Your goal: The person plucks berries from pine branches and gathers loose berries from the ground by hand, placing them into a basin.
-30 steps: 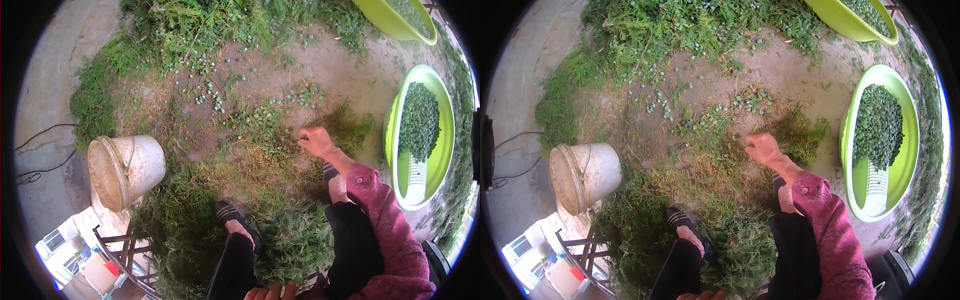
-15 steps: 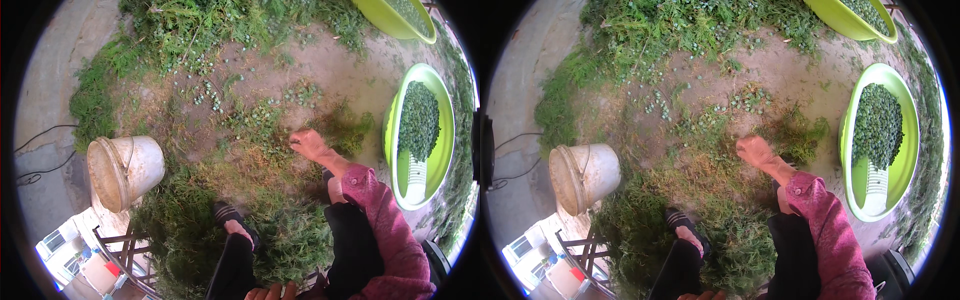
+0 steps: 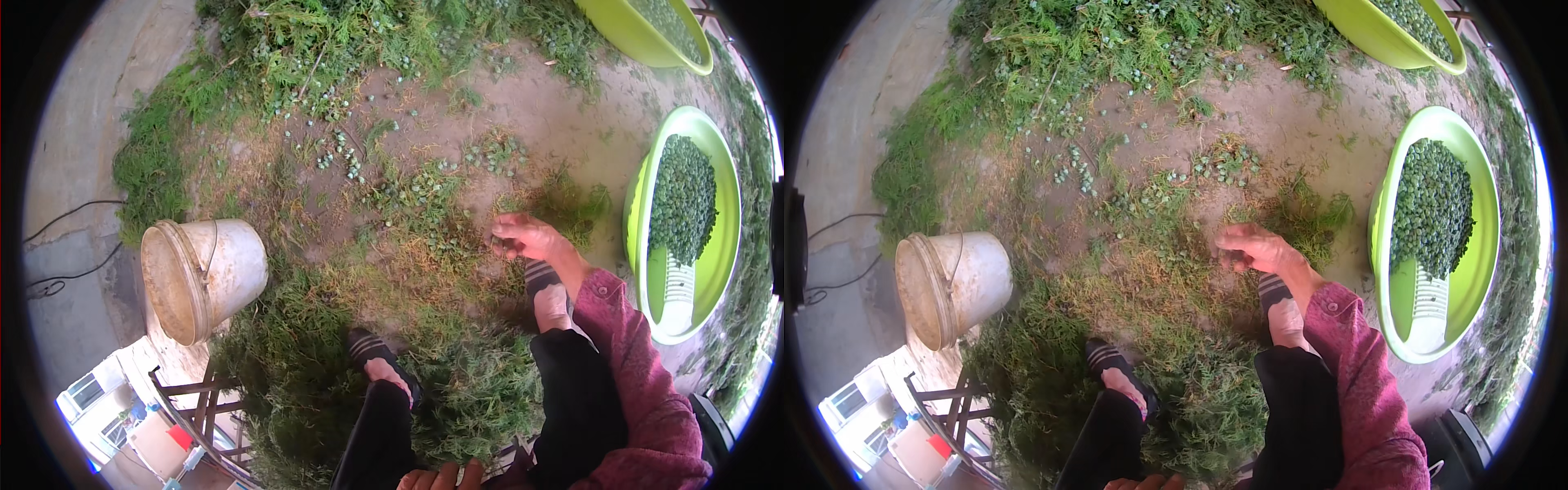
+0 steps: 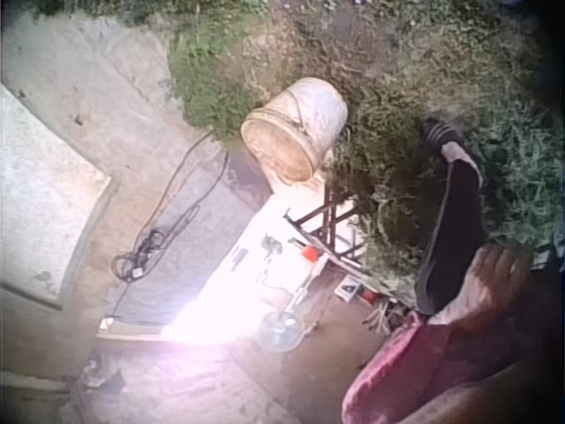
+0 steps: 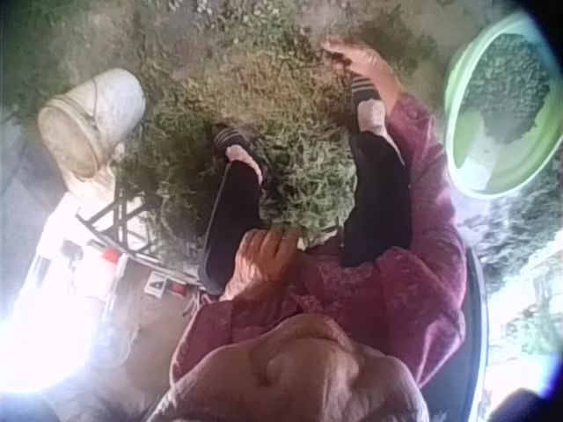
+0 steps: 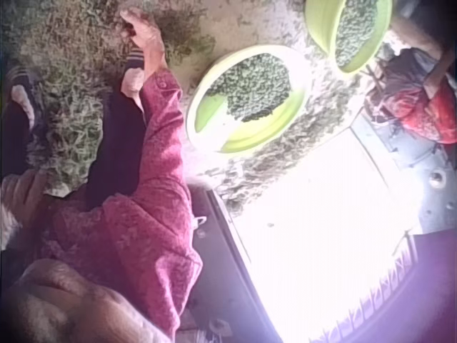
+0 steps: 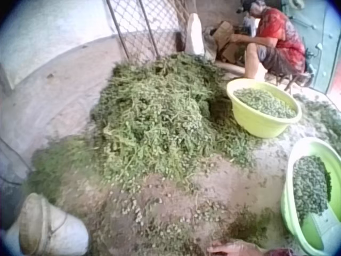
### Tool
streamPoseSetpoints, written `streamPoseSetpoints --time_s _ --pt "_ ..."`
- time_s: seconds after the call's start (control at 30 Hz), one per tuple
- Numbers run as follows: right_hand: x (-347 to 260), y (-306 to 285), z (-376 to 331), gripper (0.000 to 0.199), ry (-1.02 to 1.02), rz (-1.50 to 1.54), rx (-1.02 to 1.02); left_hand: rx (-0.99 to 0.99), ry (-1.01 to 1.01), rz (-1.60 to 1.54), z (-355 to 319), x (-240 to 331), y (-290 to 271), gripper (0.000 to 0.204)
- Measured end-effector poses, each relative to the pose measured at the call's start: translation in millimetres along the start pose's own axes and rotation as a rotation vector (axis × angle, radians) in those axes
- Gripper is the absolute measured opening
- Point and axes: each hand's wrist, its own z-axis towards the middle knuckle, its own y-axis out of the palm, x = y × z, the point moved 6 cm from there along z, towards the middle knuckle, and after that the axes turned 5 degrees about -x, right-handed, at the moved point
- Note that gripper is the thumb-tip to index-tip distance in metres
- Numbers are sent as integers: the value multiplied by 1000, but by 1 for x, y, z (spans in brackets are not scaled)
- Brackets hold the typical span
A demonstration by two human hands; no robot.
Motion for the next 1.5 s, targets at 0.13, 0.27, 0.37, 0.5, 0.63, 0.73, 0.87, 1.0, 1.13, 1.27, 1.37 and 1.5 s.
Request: streamPoseSetpoints --time_s 0.13,0.27,0.37,0.5,0.63,0.73,0.87,1.0,1.13,1.27,1.37,1.5 --pt "-4 3 39 15 -72 -54 10 -11 -1 14 -2 0 -4 41" --pt "-26 -1 57 25 -403 -901 359 -10 2 14 1 0 -2 41" --pt "-23 -4 61 26 -481 -1139 474 -16 21 6 2 1 -4 41" --pt "-29 8 41 20 -46 -644 346 -2 22 18 4 5 -6 42" --pt "-23 25 14 9 -208 256 19 -5 5 38 5 5 1 46" --pt "-56 16 -39 4 -567 620 -236 -14 -6 27 2 5 3 48" --pt "-102 -37 -190 66 -1179 1074 -510 -38 61 7 9 15 4 49" --pt "-94 -18 -184 81 -1102 1075 -436 -22 48 8 14 21 7 48" --pt "-70 -24 -96 59 -693 151 195 -32 63 -4 17 16 15 45" --pt "-93 -41 -25 50 -486 -666 654 -19 55 34 17 20 16 46" --pt "-112 -27 -6 50 -648 -1215 950 12 52 56 16 22 14 47" --pt "-78 0 25 41 -729 -1720 790 -12 48 28 15 18 13 47"
